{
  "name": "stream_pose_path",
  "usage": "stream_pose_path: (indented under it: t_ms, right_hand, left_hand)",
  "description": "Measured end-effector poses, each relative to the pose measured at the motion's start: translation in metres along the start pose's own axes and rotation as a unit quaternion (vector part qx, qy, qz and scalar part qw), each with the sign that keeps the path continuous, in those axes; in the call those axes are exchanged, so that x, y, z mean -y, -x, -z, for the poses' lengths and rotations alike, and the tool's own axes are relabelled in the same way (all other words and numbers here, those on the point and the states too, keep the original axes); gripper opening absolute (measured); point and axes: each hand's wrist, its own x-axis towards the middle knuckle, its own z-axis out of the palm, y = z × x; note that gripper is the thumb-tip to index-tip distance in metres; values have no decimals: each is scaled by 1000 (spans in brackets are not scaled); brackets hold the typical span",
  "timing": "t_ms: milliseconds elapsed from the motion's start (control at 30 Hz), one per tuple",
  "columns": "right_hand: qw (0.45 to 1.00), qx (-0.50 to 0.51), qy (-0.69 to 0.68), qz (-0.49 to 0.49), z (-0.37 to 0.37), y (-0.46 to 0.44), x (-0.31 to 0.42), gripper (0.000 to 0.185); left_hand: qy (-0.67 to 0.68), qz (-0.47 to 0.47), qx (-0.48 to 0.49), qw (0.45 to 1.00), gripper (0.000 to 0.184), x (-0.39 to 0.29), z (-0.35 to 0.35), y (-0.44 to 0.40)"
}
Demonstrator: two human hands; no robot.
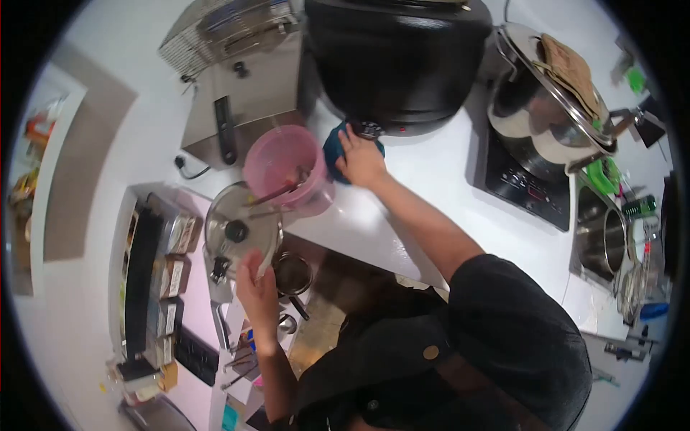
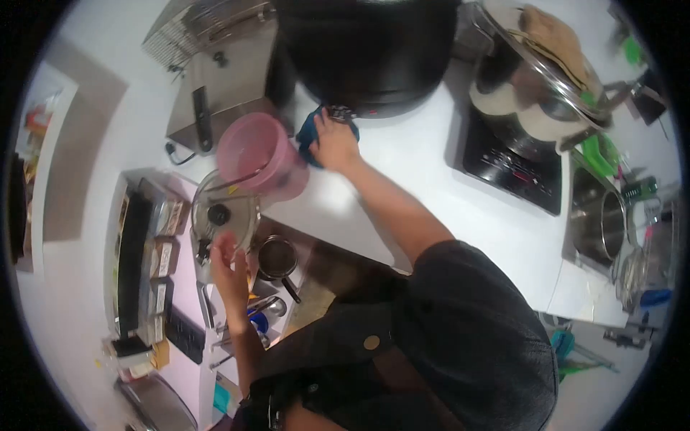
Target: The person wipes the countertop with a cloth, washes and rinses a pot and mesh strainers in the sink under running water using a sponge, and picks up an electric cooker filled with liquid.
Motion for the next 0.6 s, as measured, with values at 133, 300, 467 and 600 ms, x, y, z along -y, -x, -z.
stream_pose_path:
  t_ms: [133,300,467,600]
  right_hand:
    - [998,-12,-42,-43,73,125,-10,65]
    - [925,-102,94,-353,163,336,-115,72]
    - [709,34,387,-589,235,520,-230,59]
    - [755,-108,289,-579,189,413,-178,61]
  left_hand:
    - [38,-79,75,993,86,-20,-28,-62]
    - [203,-107,152,961,90,-63,-54,-82]
    - [230,-115,158,953,68,-57,-66,-91]
    - [272,-115,190,936,61,-59,-82,-98]
